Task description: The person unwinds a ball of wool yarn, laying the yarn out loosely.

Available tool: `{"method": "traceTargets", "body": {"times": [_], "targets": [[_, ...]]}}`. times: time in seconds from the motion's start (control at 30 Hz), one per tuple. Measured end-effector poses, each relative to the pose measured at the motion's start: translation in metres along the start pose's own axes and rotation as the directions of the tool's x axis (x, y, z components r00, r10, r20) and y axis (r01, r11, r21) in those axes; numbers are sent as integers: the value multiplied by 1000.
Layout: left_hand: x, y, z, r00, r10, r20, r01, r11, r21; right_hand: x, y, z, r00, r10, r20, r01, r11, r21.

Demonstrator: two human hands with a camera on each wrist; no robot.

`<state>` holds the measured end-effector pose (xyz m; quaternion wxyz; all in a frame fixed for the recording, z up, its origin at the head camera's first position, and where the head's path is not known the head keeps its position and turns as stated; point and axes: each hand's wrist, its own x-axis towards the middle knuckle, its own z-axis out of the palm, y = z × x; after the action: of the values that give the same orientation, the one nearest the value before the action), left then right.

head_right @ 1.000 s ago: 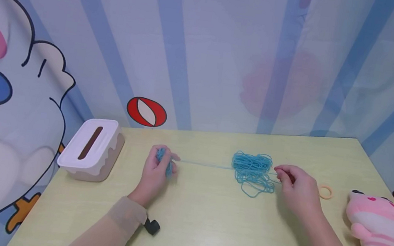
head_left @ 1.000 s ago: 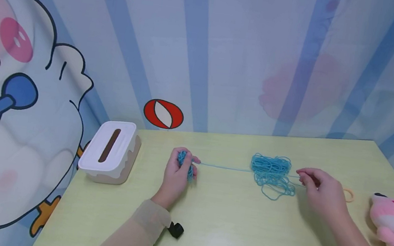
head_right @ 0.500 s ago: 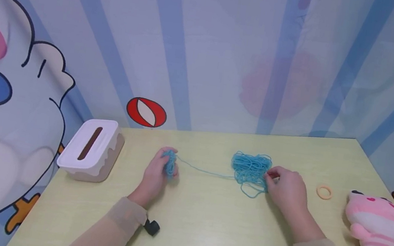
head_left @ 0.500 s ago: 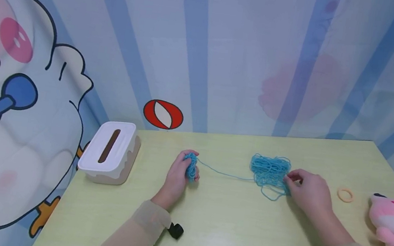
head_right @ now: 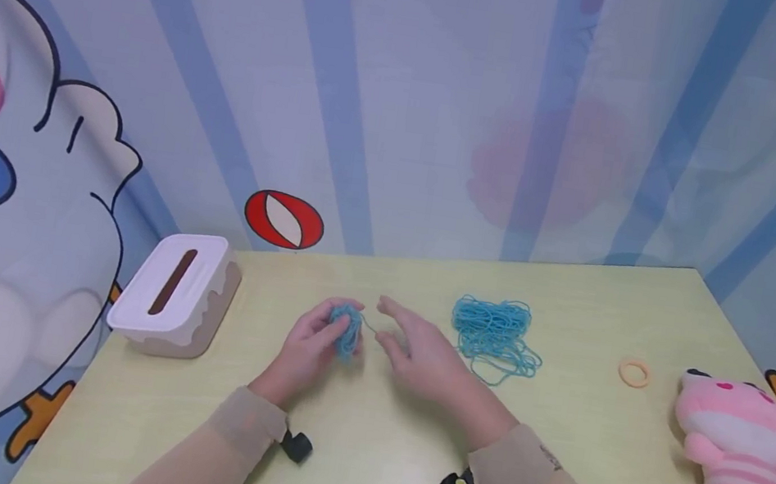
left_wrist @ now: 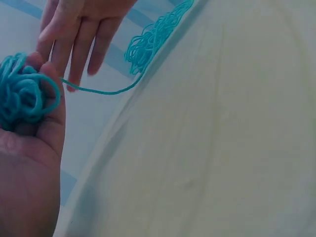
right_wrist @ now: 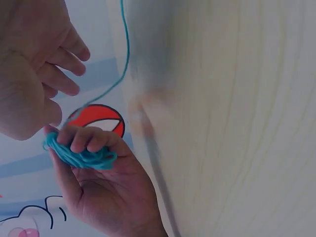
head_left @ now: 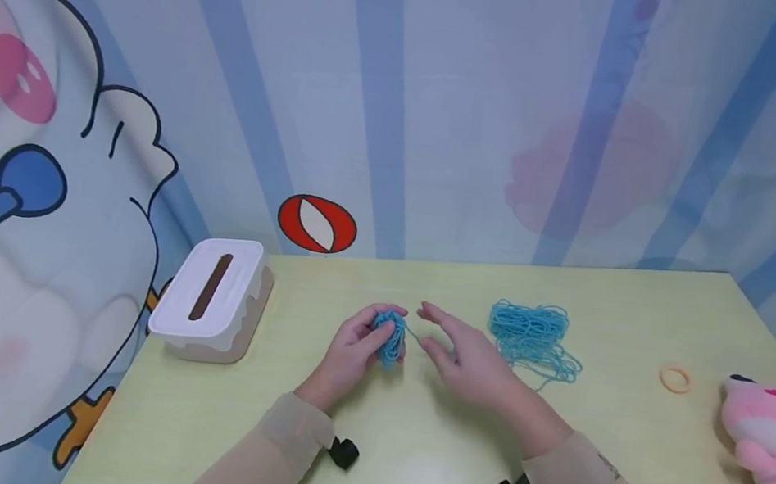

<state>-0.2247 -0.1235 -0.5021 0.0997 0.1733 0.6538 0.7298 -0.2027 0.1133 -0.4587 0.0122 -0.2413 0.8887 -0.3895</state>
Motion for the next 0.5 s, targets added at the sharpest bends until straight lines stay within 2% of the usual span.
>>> {"method": "traceTargets", "body": {"times": [0.03,0.1,0.17,0.27,0.37,0.5], "targets": [[0,0,0,1000,5,-2,-5,1000,17,4,-2,4,1000,14,26,-14,1000,4],[0,0,1,1000,24,-16,-24,998,54,8,-5,10,999,41,32,-42,999,3],[0,0,2,998,51,-43,-46,993,108,9,-8,11,998,66,-9,-67,998,-8],[1,-1,3,993,76,-93,-59,983,174,7,-10,6,990,82,-112,-83,996,-8],[1,-2,2,992,66,-108,-48,986,160,3,-12,-3,980,52,-194,-55,998,-9],[1,-2,1,995,14,-101,2,989,149,-1,-11,-15,964,-12,-267,5,1000,-27]]}}
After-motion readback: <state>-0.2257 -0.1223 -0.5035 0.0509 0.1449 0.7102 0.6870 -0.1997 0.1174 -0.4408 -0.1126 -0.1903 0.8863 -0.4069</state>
